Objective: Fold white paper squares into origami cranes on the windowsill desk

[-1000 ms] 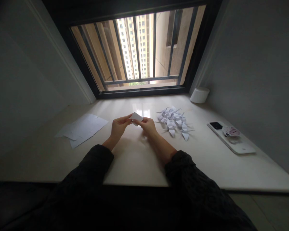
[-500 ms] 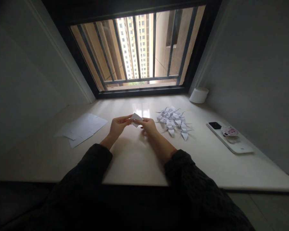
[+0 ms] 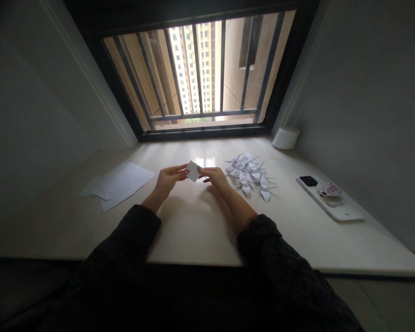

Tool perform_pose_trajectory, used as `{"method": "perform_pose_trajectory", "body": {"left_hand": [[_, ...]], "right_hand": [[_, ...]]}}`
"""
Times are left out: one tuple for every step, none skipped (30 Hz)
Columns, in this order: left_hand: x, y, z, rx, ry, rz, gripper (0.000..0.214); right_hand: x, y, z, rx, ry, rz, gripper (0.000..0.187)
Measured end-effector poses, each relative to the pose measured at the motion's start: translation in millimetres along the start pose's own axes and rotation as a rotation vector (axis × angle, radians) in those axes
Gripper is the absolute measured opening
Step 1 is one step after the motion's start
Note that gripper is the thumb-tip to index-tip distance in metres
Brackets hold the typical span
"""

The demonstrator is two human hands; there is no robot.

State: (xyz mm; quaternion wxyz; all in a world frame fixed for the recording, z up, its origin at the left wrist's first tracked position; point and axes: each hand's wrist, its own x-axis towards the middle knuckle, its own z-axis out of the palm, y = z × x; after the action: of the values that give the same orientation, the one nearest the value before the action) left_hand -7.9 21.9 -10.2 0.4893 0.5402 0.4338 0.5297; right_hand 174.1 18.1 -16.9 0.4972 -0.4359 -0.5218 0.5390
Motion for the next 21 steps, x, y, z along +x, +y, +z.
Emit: {"method": "perform_pose_trajectory", "body": {"left_hand": [[0.1, -0.2, 0.0, 0.0, 0.006, -0.001, 0.05], [0.1, -0.4, 0.2, 0.001, 0.015, -0.001, 0.049], [0.1, -0.6, 0.6, 0.0, 0.024, -0.001, 0.049], [-0.1, -0.8, 1.1, -0.004, 0.034, -0.001, 0.048], [-0.4, -1.2, 1.7, -0.01, 0.044, -0.001, 0.048], [-0.7, -1.5, 2.4, -0.018, 0.051, -0.001, 0.048], [-1.0, -2.0, 3.0, -0.025, 0.056, 0.002, 0.048], [-1.3, -2.4, 3.6, -0.03, 0.059, 0.008, 0.048], [-1.5, -2.7, 4.1, -0.03, 0.061, 0.016, 0.048], [-1.6, -3.0, 4.5, -0.025, 0.063, 0.026, 0.048], [-1.7, -3.1, 4.7, -0.014, 0.062, 0.036, 0.049], [-1.7, -3.1, 4.8, 0.001, 0.058, 0.046, 0.05], [-1.8, -2.8, 4.7, 0.02, 0.051, 0.056, 0.051], [-1.9, -2.5, 4.6, 0.042, 0.044, 0.068, 0.051], [-2.1, -2.0, 4.5, 0.065, 0.035, 0.081, 0.052], [-2.3, -1.4, 4.3, 0.085, 0.026, 0.093, 0.053], [-2.7, -0.9, 4.1, 0.102, 0.016, 0.1, 0.055], [-3.1, -0.4, 4.0, 0.114, 0.004, 0.1, 0.057], [-3.5, -0.1, 3.9, 0.12, -0.01, 0.089, 0.058], [-3.9, 0.1, 3.8, 0.121, -0.027, 0.067, 0.058], [-4.4, 0.2, 3.8, 0.124, -0.046, 0.036, 0.055]], "right_hand": [[0.2, 0.6, -0.4, 0.019, -0.012, -0.004, 0.031], [0.3, 1.2, -0.5, 0.03, -0.02, -0.01, 0.031], [0.3, 1.8, -0.3, 0.036, -0.027, -0.016, 0.031], [0.3, 2.3, 0.3, 0.039, -0.033, -0.022, 0.032], [0.3, 2.8, 1.1, 0.042, -0.03, -0.025, 0.033], [0.3, 3.5, 2.3, 0.045, -0.018, -0.029, 0.035], [0.4, 4.2, 3.7, 0.044, 0.004, -0.034, 0.036], [0.5, 5.1, 5.3, 0.039, 0.035, -0.039, 0.037], [0.7, 6.1, 7.0, 0.029, 0.072, -0.046, 0.038], [0.9, 7.2, 8.6, 0.013, 0.113, -0.056, 0.038], [1.1, 8.3, 10.0, -0.008, 0.152, -0.063, 0.038], [1.2, 9.4, 11.1, -0.028, 0.19, -0.067, 0.039], [1.2, 10.2, 11.9, -0.045, 0.222, -0.069, 0.039], [1.2, 10.8, 12.2, -0.054, 0.25, -0.07, 0.039], [1.2, 11.1, 12.2, -0.056, 0.271, -0.071, 0.039], [1.2, 11.1, 11.7, -0.052, 0.285, -0.074, 0.039], [1.1, 10.8, 10.9, -0.047, 0.29, -0.081, 0.038], [0.9, 10.3, 10.0, -0.049, 0.288, -0.093, 0.038], [0.7, 9.6, 9.0, -0.062, 0.282, -0.112, 0.037], [0.4, 9.0, 8.1, -0.085, 0.274, -0.137, 0.037], [0.1, 8.3, 7.4, -0.114, 0.265, -0.164, 0.036]]}}
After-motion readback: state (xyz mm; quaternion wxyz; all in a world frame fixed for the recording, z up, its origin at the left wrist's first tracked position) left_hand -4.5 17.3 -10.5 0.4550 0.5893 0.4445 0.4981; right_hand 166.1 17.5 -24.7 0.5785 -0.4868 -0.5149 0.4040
